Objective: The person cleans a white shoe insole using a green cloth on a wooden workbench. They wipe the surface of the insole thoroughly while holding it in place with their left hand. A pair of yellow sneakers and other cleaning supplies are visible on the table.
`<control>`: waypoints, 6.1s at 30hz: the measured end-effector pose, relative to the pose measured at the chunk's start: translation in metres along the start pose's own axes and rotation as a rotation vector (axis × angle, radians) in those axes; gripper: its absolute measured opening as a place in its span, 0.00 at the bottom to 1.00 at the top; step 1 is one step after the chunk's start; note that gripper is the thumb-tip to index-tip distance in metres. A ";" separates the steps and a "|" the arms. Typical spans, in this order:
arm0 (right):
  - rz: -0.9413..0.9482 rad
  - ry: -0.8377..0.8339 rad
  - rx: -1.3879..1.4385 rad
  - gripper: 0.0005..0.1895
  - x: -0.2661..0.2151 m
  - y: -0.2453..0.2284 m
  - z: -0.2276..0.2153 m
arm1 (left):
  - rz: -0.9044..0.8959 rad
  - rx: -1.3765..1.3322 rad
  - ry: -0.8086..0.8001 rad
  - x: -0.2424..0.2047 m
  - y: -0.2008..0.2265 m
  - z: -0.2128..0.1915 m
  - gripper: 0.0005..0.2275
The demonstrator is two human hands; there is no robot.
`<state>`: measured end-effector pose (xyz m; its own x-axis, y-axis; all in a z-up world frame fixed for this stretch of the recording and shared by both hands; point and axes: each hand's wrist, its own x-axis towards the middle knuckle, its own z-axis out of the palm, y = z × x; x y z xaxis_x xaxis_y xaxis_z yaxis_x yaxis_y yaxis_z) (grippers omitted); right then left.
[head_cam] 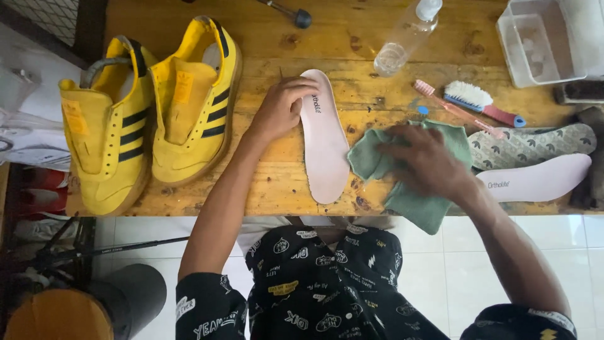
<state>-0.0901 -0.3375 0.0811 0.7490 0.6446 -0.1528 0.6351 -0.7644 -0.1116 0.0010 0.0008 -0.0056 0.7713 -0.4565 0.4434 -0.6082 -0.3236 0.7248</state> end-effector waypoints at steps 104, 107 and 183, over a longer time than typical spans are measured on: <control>-0.269 0.688 0.440 0.08 0.129 -0.002 0.060 | 0.024 0.002 0.053 0.000 0.025 -0.003 0.20; -0.388 0.656 0.321 0.07 0.127 0.007 0.070 | 0.041 0.001 0.038 -0.004 0.006 -0.001 0.21; -0.211 0.698 0.810 0.06 0.093 -0.008 0.030 | 0.083 0.152 -0.018 0.020 0.070 0.047 0.16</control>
<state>-0.0309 -0.2721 0.0385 0.7440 0.4342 0.5079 0.6421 -0.2541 -0.7233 -0.0344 -0.0699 0.0293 0.7149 -0.5009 0.4879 -0.6918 -0.4054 0.5975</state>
